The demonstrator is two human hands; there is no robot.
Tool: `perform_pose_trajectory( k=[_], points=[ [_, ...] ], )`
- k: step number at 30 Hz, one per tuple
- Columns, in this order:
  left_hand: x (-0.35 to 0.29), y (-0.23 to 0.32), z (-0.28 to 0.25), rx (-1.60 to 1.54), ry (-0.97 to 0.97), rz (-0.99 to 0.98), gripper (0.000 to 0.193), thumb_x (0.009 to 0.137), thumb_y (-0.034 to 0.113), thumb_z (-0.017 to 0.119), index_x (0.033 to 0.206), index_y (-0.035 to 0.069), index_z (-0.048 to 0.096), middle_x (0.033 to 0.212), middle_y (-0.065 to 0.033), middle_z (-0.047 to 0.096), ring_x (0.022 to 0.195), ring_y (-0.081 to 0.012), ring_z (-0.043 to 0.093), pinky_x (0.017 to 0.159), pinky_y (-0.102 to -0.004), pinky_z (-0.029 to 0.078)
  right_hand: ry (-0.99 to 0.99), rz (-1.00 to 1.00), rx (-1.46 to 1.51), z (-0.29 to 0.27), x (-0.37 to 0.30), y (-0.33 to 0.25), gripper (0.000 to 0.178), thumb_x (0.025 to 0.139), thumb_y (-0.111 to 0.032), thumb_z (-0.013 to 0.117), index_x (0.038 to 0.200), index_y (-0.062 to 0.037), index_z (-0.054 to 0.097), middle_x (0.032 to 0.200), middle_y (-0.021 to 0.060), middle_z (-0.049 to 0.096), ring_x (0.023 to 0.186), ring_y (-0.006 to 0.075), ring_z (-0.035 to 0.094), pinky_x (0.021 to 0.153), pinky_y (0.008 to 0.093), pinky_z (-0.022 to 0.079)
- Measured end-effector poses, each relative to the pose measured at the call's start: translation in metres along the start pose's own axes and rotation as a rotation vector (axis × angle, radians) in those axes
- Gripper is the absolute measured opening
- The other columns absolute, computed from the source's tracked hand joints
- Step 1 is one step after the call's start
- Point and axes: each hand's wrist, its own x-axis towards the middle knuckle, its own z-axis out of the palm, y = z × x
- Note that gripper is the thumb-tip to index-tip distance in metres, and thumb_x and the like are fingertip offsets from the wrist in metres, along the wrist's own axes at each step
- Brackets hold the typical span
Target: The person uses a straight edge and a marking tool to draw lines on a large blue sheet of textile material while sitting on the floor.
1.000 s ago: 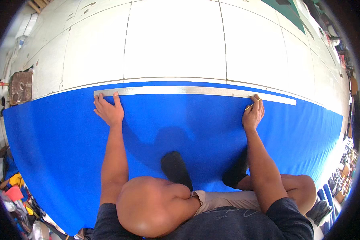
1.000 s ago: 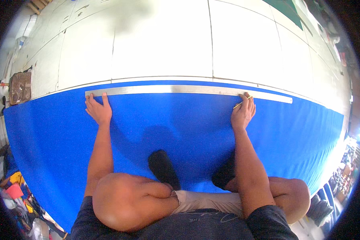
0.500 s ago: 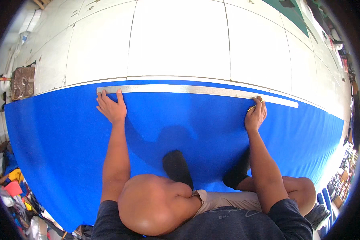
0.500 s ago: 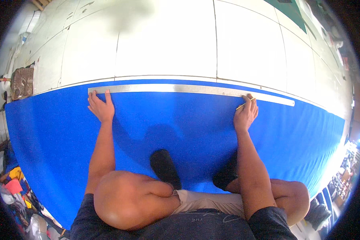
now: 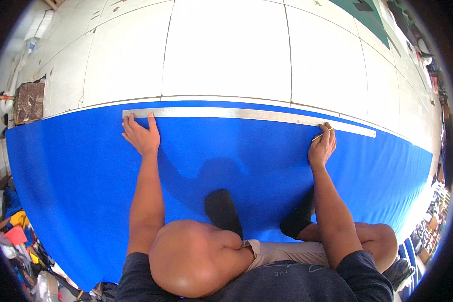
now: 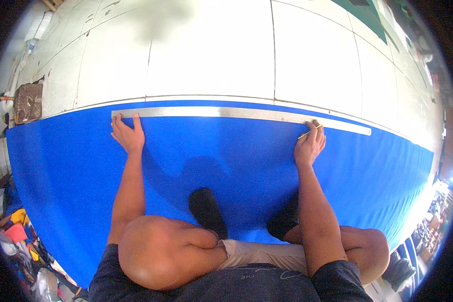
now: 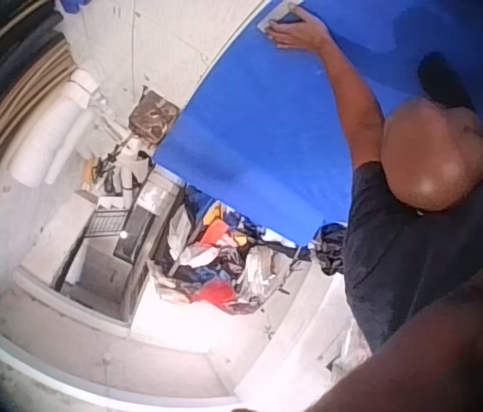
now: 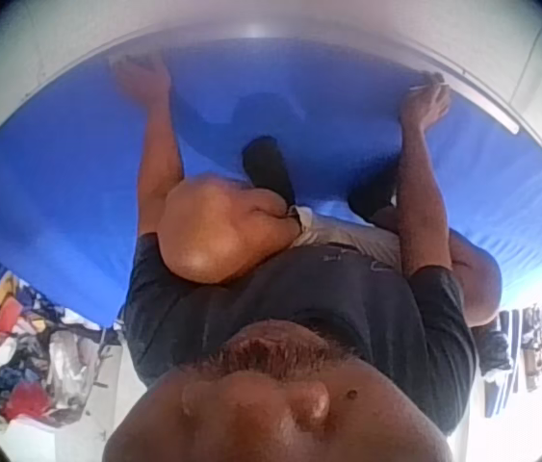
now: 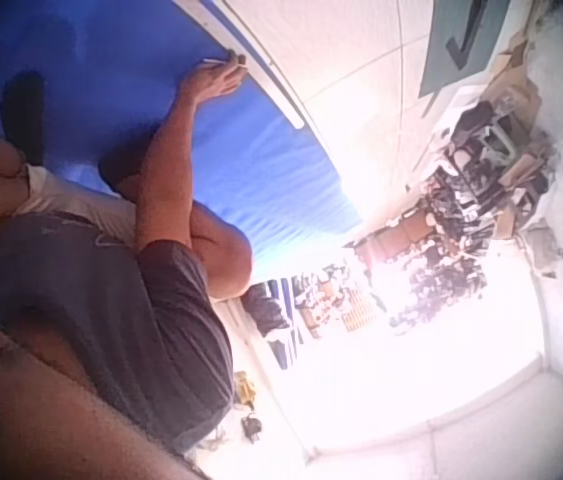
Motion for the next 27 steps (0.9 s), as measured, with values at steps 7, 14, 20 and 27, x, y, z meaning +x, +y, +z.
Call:
perform_pose_trajectory(
  k=[7, 14, 20, 27],
  points=[
    [-0.0004, -0.0044, 0.0026, -0.051, 0.054, 0.020, 0.074, 0.090, 0.048, 0.067, 0.137, -0.006, 0.047, 0.148, -0.0297, 0.041, 0.144, -0.0430, 0.035, 0.119, -0.0645, 0.021, 0.014, -0.001, 0.000, 0.0019, 0.0002, 0.0009, 0.033, 0.091, -0.004, 0.053, 0.122, -0.0137, 0.063, 0.141, 0.0100, 0.057, 0.140, 0.0307, 0.045, 0.117, 0.0479, 0.029],
    [-0.0012, -0.0049, 0.0022, -0.050, 0.055, 0.030, 0.074, 0.090, 0.049, 0.067, 0.137, -0.005, 0.047, 0.148, -0.0289, 0.042, 0.143, -0.0427, 0.036, 0.118, -0.0644, 0.022, 0.014, -0.002, 0.004, -0.0003, 0.0005, -0.0011, 0.034, 0.091, -0.003, 0.053, 0.122, -0.0127, 0.063, 0.141, 0.0110, 0.057, 0.139, 0.0310, 0.045, 0.117, 0.0478, 0.029],
    [0.0006, -0.0076, 0.0012, -0.039, 0.037, 0.031, 0.076, 0.090, 0.052, 0.066, 0.138, -0.004, 0.047, 0.148, -0.0273, 0.043, 0.143, -0.0415, 0.035, 0.119, -0.0633, 0.021, 0.003, 0.006, 0.009, -0.0025, 0.0008, -0.0045, 0.034, 0.091, -0.003, 0.052, 0.122, -0.0122, 0.062, 0.141, 0.0117, 0.057, 0.139, 0.0320, 0.045, 0.117, 0.0484, 0.029],
    [0.0012, -0.0062, -0.0003, -0.035, 0.008, 0.012, 0.078, 0.090, 0.053, 0.067, 0.140, -0.003, 0.047, 0.150, -0.0260, 0.042, 0.145, -0.0404, 0.033, 0.120, -0.0629, 0.020, 0.016, -0.017, 0.009, 0.0010, -0.0009, 0.0000, 0.034, 0.092, -0.004, 0.052, 0.124, -0.0119, 0.061, 0.142, 0.0123, 0.056, 0.141, 0.0333, 0.043, 0.118, 0.0498, 0.028]
  ],
)
